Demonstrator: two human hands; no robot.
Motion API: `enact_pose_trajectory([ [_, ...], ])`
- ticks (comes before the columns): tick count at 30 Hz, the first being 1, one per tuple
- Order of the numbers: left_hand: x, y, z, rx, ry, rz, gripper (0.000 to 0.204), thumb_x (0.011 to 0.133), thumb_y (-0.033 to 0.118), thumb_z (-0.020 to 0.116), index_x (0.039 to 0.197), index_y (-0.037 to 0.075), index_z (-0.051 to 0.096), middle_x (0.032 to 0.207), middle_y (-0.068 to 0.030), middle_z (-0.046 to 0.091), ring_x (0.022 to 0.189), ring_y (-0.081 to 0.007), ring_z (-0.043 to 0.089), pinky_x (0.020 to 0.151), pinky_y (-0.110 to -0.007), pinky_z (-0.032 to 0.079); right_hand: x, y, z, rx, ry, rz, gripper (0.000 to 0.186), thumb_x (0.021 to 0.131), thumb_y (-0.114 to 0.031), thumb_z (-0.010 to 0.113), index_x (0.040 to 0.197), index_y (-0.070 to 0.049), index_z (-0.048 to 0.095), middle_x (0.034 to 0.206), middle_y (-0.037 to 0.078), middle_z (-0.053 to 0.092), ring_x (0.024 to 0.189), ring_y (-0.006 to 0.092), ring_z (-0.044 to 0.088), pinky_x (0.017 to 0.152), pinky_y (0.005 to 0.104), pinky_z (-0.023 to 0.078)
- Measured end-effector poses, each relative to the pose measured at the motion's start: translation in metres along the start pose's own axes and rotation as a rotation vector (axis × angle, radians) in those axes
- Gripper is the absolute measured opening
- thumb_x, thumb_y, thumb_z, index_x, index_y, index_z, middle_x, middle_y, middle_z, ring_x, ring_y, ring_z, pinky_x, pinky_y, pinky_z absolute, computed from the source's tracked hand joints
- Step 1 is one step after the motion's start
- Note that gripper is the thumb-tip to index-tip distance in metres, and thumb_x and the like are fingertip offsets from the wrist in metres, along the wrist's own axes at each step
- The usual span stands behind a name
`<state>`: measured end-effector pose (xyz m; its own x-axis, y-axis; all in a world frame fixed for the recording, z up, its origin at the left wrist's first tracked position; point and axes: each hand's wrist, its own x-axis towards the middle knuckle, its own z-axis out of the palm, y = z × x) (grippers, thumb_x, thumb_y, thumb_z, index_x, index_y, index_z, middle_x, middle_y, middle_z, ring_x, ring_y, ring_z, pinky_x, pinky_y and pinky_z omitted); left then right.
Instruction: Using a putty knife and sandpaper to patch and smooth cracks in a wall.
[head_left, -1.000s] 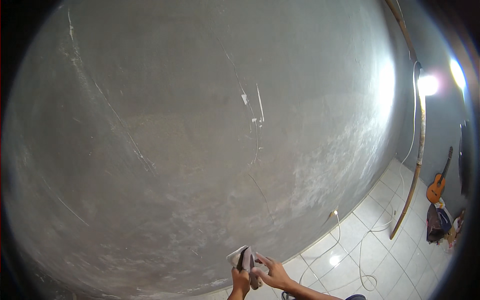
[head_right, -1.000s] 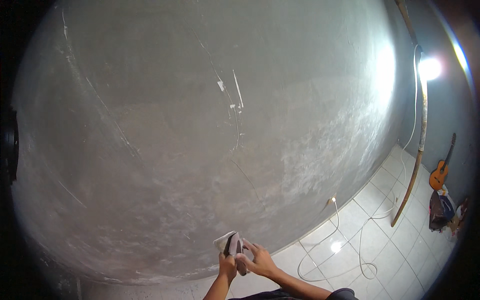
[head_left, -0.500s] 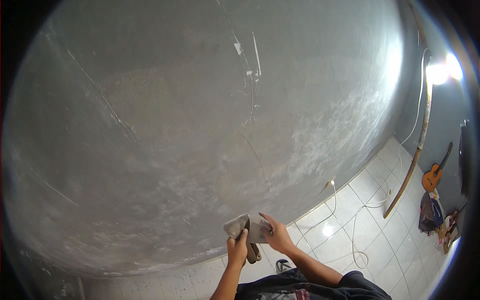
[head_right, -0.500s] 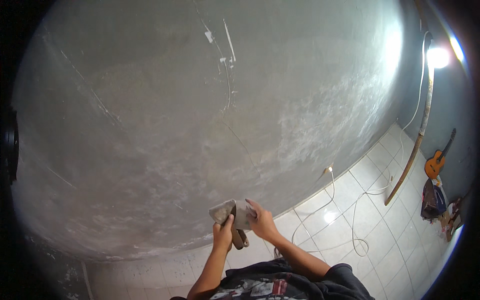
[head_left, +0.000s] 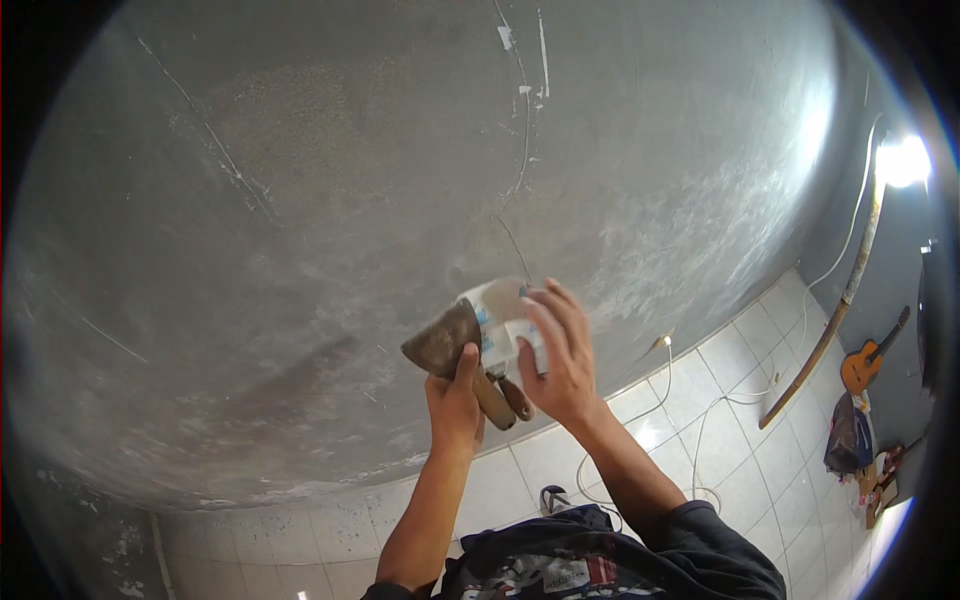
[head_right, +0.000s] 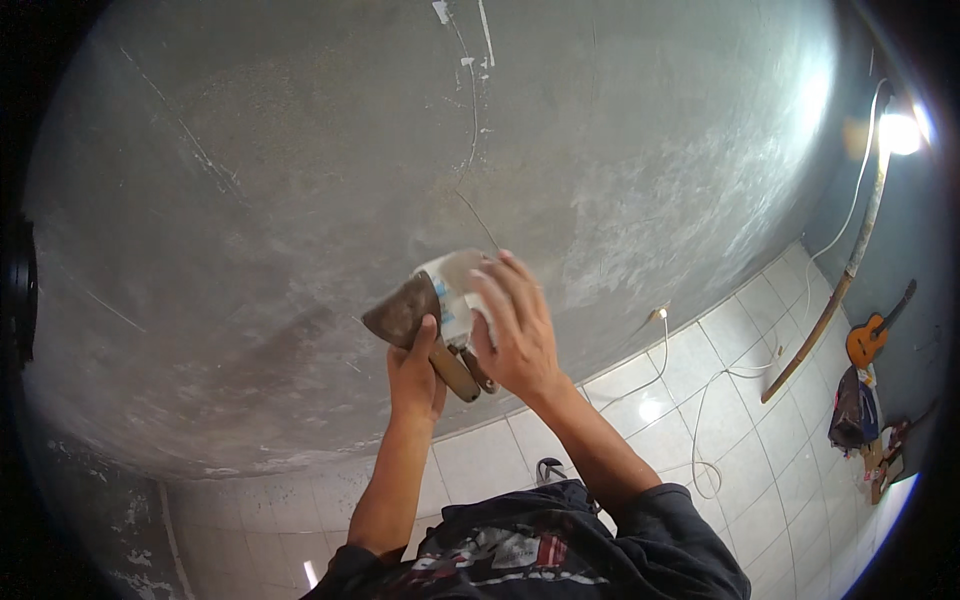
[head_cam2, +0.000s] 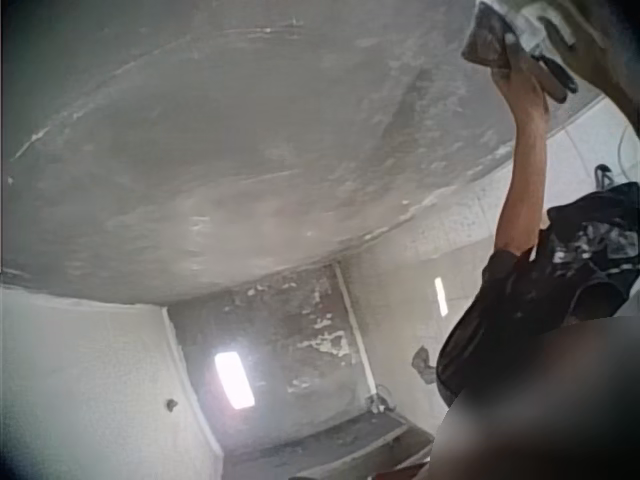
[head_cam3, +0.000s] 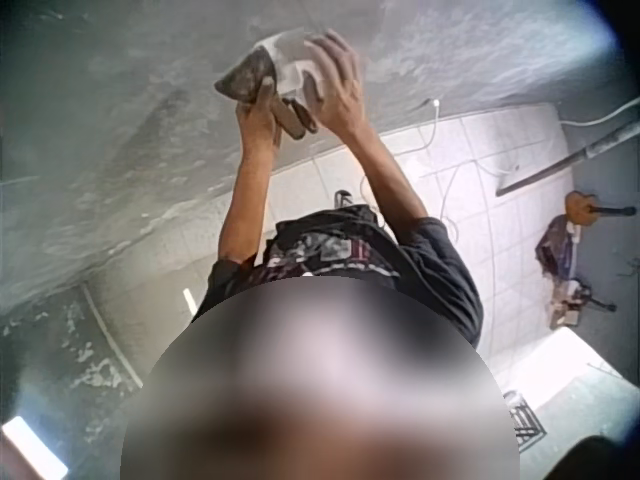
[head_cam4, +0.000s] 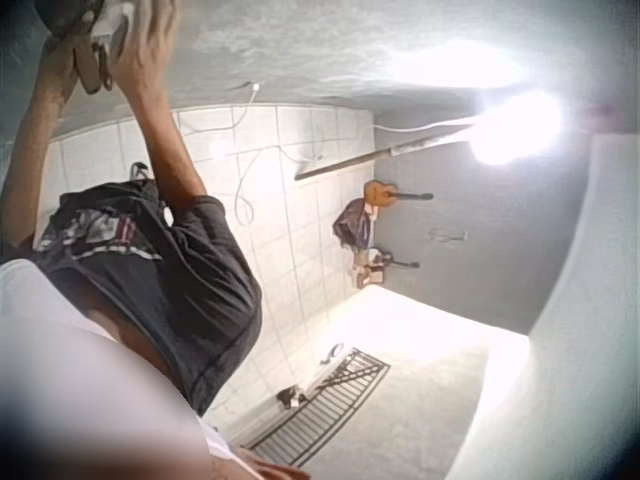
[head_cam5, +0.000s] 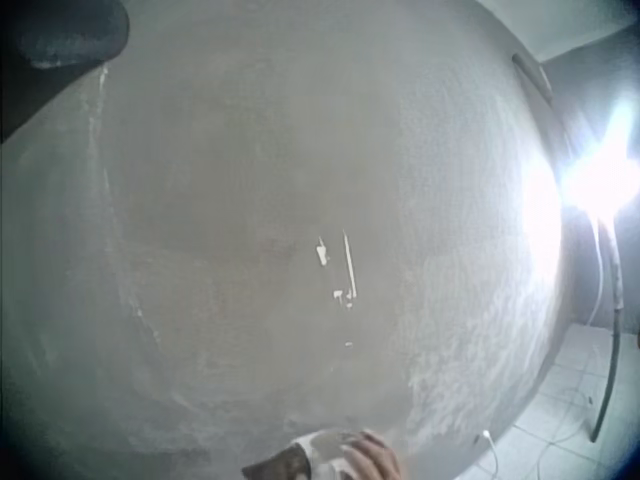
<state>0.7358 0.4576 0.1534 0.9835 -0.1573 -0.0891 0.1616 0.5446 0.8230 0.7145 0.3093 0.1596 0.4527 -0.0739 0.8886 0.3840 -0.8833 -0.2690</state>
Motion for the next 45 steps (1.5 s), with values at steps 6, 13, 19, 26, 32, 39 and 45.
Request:
enact_pose_trajectory([
  [6,0.002,0.023,0.002,0.128,-0.119,0.117,0.024,0.097,0.015,0.065,0.114,-0.001,0.064,0.107,-0.0048,0.067,0.095,-0.0102,0.06,0.082,-0.028,0.048,-0.006,-0.002,-0.002,0.198,-0.276,-0.013,0.078,0.078,-0.007,0.067,0.149,0.001,0.035,0.152,0.022,0.039,0.143,0.0388,0.034,0.118,0.0508,0.027],
  [13,-0.005,0.03,0.0,0.311,-0.217,0.09,0.023,0.098,0.017,0.065,0.112,0.0,0.065,0.105,-0.004,0.066,0.093,-0.0091,0.059,0.078,-0.028,0.048,-0.033,0.003,0.019,0.53,-0.275,0.204,0.095,0.076,-0.023,0.079,0.153,0.001,0.028,0.157,0.022,0.034,0.132,0.0408,0.043,0.111,0.0447,0.032],
  [19,-0.009,0.037,-0.015,0.372,-0.16,0.05,0.026,0.098,0.019,0.064,0.114,-0.002,0.064,0.106,-0.005,0.066,0.093,-0.0108,0.06,0.075,-0.027,0.049,-0.049,0.01,0.023,0.8,-0.387,0.261,0.098,0.082,-0.036,0.076,0.155,0.003,0.023,0.152,0.021,0.041,0.115,0.0336,0.047,0.099,0.0406,0.041],
  [26,-0.015,0.053,-0.034,0.453,-0.105,0.009,0.027,0.097,0.016,0.063,0.116,-0.004,0.063,0.108,-0.0076,0.066,0.095,-0.0153,0.063,0.082,-0.034,0.057,-0.043,0.011,0.021,0.487,-0.609,-0.108,0.086,0.074,-0.006,0.072,0.15,0.001,0.033,0.151,0.024,0.039,0.125,0.0425,0.047,0.106,0.0491,0.04],
  [32,-0.017,0.052,-0.036,0.499,-0.081,0.052,0.026,0.097,0.015,0.063,0.115,-0.005,0.064,0.107,-0.0076,0.067,0.095,-0.0148,0.064,0.083,-0.034,0.056,-0.054,0.001,0.042,0.232,-0.432,-0.111,0.075,0.075,0.001,0.065,0.145,0.002,0.04,0.143,0.021,0.05,0.126,0.0358,0.053,0.105,0.042,0.045],
  [39,-0.02,0.065,-0.044,0.203,0.144,0.101,0.026,0.094,0.014,0.067,0.114,-0.003,0.065,0.108,-0.0077,0.068,0.094,-0.0179,0.065,0.083,-0.036,0.055,0.004,0.032,0.022,0.094,-0.257,-0.318,0.065,0.081,0.009,0.057,0.144,0.002,0.044,0.139,0.02,0.056,0.128,0.0315,0.057,0.108,0.0419,0.047],
  [45,-0.028,0.091,-0.053,0.205,0.141,0.21,0.039,0.094,0.025,0.065,0.125,0.001,0.064,0.119,-0.0115,0.069,0.101,-0.0214,0.067,0.07,-0.031,0.046,0.122,0.083,0.006,-0.074,0.398,-0.128,0.051,0.084,0.01,0.055,0.135,0.004,0.054,0.144,0.023,0.051,0.133,0.0389,0.049,0.11,0.0468,0.044],
])
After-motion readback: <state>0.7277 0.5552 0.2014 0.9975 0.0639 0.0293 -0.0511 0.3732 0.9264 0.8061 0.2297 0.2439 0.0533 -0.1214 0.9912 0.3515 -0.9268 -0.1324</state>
